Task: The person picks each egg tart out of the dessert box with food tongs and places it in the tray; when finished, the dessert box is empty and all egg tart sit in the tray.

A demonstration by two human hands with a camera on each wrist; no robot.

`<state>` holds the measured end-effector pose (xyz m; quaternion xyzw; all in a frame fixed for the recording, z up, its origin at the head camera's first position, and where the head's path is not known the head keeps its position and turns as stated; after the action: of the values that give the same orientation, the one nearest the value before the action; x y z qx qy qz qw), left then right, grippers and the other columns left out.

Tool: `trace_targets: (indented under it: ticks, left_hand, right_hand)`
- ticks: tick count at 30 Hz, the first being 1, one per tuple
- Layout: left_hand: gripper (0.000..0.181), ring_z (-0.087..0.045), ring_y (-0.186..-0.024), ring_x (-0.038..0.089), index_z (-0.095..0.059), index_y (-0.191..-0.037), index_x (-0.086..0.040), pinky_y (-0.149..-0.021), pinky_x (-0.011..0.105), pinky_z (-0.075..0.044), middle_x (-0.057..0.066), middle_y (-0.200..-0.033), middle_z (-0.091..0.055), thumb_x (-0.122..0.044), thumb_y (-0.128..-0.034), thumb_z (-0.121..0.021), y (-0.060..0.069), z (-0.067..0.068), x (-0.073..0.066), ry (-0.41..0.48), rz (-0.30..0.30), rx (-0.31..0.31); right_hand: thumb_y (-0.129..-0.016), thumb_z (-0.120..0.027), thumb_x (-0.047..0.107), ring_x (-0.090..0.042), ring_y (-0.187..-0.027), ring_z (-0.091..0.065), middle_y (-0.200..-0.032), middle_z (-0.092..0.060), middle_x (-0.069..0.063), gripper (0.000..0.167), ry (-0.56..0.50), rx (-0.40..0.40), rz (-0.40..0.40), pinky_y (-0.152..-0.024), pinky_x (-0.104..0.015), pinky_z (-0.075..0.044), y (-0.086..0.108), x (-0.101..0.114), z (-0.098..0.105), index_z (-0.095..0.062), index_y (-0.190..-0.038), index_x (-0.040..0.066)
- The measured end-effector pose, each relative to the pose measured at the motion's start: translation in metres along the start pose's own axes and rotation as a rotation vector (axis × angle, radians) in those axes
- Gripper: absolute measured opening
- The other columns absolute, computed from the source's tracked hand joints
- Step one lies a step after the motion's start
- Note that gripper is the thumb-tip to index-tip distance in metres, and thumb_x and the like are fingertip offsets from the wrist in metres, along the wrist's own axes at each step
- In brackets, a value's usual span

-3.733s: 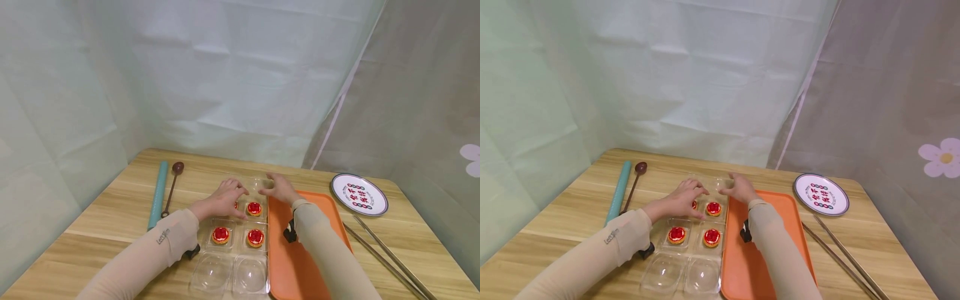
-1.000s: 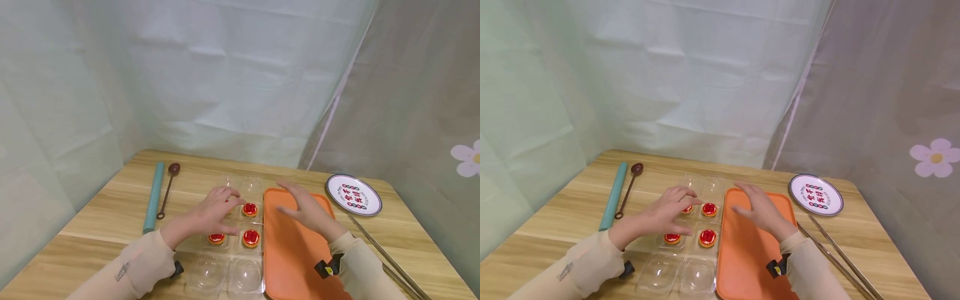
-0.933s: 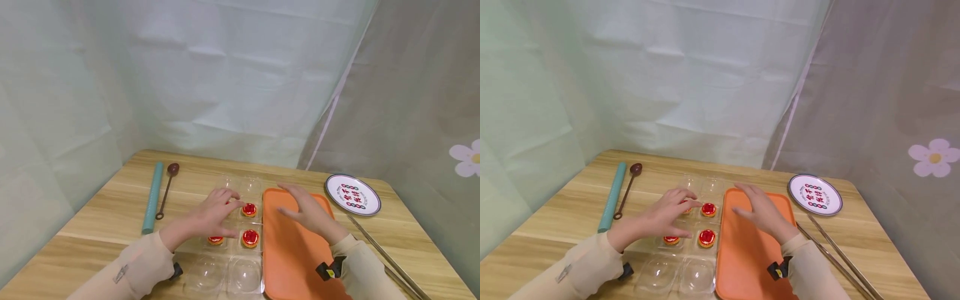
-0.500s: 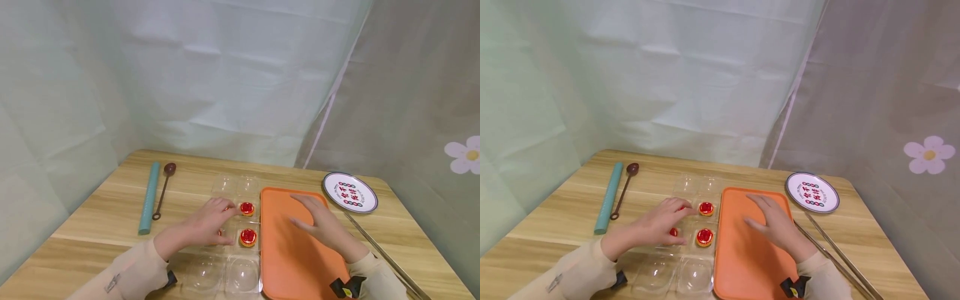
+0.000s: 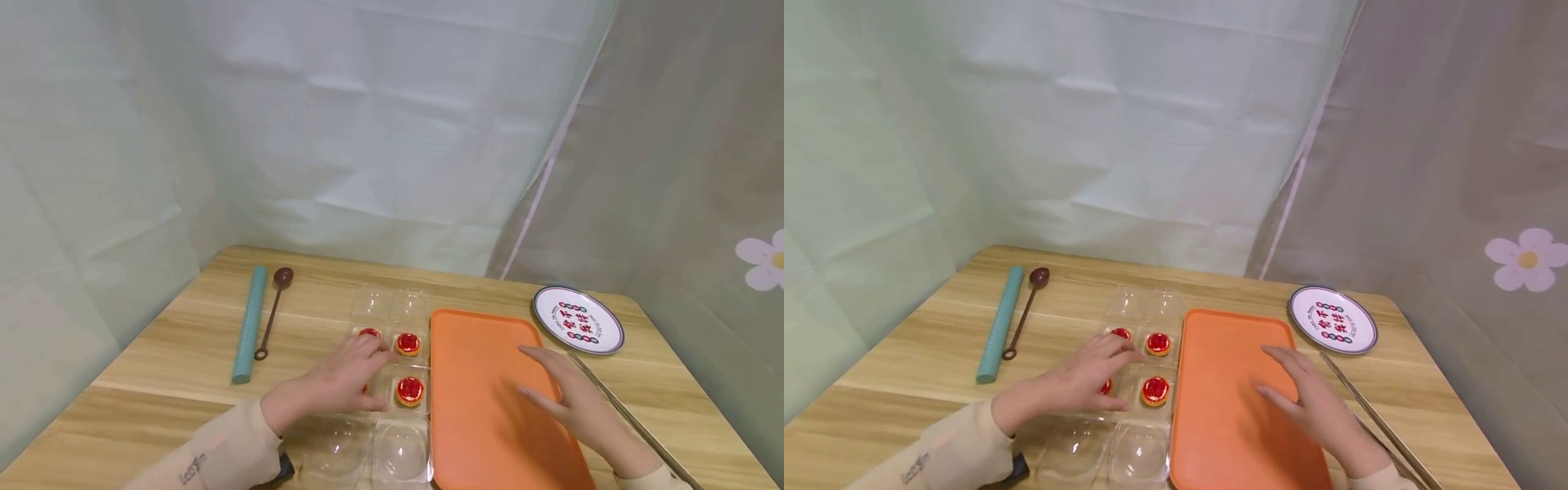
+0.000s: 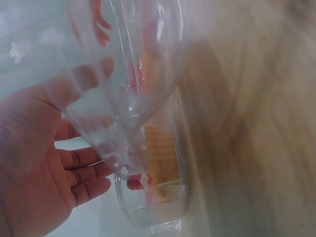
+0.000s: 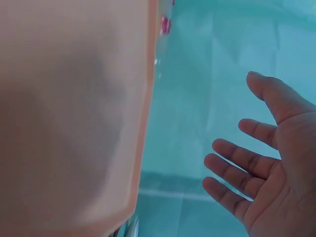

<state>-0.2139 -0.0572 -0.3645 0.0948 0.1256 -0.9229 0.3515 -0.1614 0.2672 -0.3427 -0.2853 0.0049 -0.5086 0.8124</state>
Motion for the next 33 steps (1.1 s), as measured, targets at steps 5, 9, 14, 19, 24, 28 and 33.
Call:
trace_targets:
  ticks: [5, 9, 14, 19, 24, 28, 33]
  left_hand:
    - [0.072, -0.046, -0.122, 0.019, -0.054, -0.133, -0.013, -0.115, 0.046, -0.033, -0.001, -0.123, -0.055, -0.046, -0.0745, -0.077, 0.000, -0.002, -0.001, 0.000, 0.004, 0.005]
    - [0.072, -0.047, -0.121, 0.019, -0.054, -0.133, -0.011, -0.115, 0.046, -0.033, 0.000, -0.123, -0.055, -0.047, -0.0749, -0.077, -0.001, -0.002, -0.002, -0.008, 0.011, 0.013]
    - [0.073, -0.048, -0.120, 0.019, -0.053, -0.135, -0.011, -0.112, 0.044, -0.037, 0.002, -0.124, -0.056, -0.048, -0.0758, -0.074, -0.001, -0.006, -0.002, -0.014, 0.023, 0.033]
    - [0.073, -0.049, -0.122, 0.021, -0.054, -0.134, -0.009, -0.113, 0.045, -0.036, 0.003, -0.125, -0.056, -0.048, -0.0760, -0.073, -0.001, -0.010, -0.001, -0.006, 0.044, 0.039]
    - [0.073, -0.050, -0.122, 0.023, -0.055, -0.133, -0.009, -0.113, 0.047, -0.035, 0.004, -0.125, -0.057, -0.049, -0.0754, -0.074, -0.002, -0.013, 0.000, -0.024, 0.040, 0.026]
    - [0.071, -0.051, -0.118, 0.022, -0.057, -0.130, -0.008, -0.110, 0.044, -0.039, 0.004, -0.122, -0.059, -0.049, -0.0745, -0.075, -0.002, -0.015, 0.000, -0.044, 0.022, 0.004]
    - [0.070, -0.052, -0.116, 0.021, -0.057, -0.129, -0.007, -0.108, 0.042, -0.040, 0.004, -0.120, -0.059, -0.047, -0.0749, -0.075, -0.002, -0.017, 0.001, -0.045, 0.013, -0.004]
  right_hand:
    - [-0.078, -0.078, 0.014, 0.010, -0.124, -0.037, -0.125, -0.060, -0.003, 0.060, 0.024, -0.020, -0.012, -0.098, 0.007, -0.014, 0.015, -0.019, 0.008, -0.054, -0.133, 0.018]
    - [-0.074, -0.080, 0.010, 0.019, -0.121, -0.032, -0.122, -0.062, -0.010, 0.061, 0.050, -0.052, -0.020, -0.097, 0.009, -0.013, 0.026, -0.036, 0.014, -0.056, -0.130, 0.011]
    - [-0.071, -0.082, 0.011, 0.024, -0.116, -0.029, -0.117, -0.062, -0.014, 0.061, 0.068, -0.083, -0.049, -0.094, 0.010, -0.014, 0.036, -0.056, 0.020, -0.058, -0.126, 0.005]
    - [-0.068, -0.084, 0.010, 0.028, -0.114, -0.026, -0.114, -0.064, -0.017, 0.061, 0.069, -0.095, -0.069, -0.094, 0.010, -0.014, 0.042, -0.073, 0.023, -0.059, -0.123, 0.003]
    - [-0.072, -0.083, 0.019, -0.009, -0.111, -0.051, -0.117, -0.063, -0.019, 0.060, 0.109, -0.047, -0.194, -0.090, 0.002, -0.026, 0.051, -0.090, 0.023, -0.058, -0.125, 0.004]
    - [-0.071, -0.084, 0.022, -0.017, -0.101, -0.052, -0.113, -0.065, -0.020, 0.061, 0.135, -0.036, -0.250, -0.082, -0.007, -0.032, 0.057, -0.102, 0.025, -0.059, -0.123, 0.004]
    - [-0.068, -0.086, 0.021, -0.032, -0.100, -0.055, -0.106, -0.067, -0.022, 0.060, 0.148, -0.020, -0.262, -0.084, -0.023, -0.038, 0.063, -0.111, 0.025, -0.061, -0.119, 0.002]
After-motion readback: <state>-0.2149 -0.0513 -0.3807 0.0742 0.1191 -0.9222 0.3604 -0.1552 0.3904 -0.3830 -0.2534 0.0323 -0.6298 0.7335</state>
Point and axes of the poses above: each hand's wrist, its own y-axis away from the middle knuckle, its own z-axis out of the back of the hand, x = y × z, the point moved 4 cm from there along -y, towards the middle knuckle
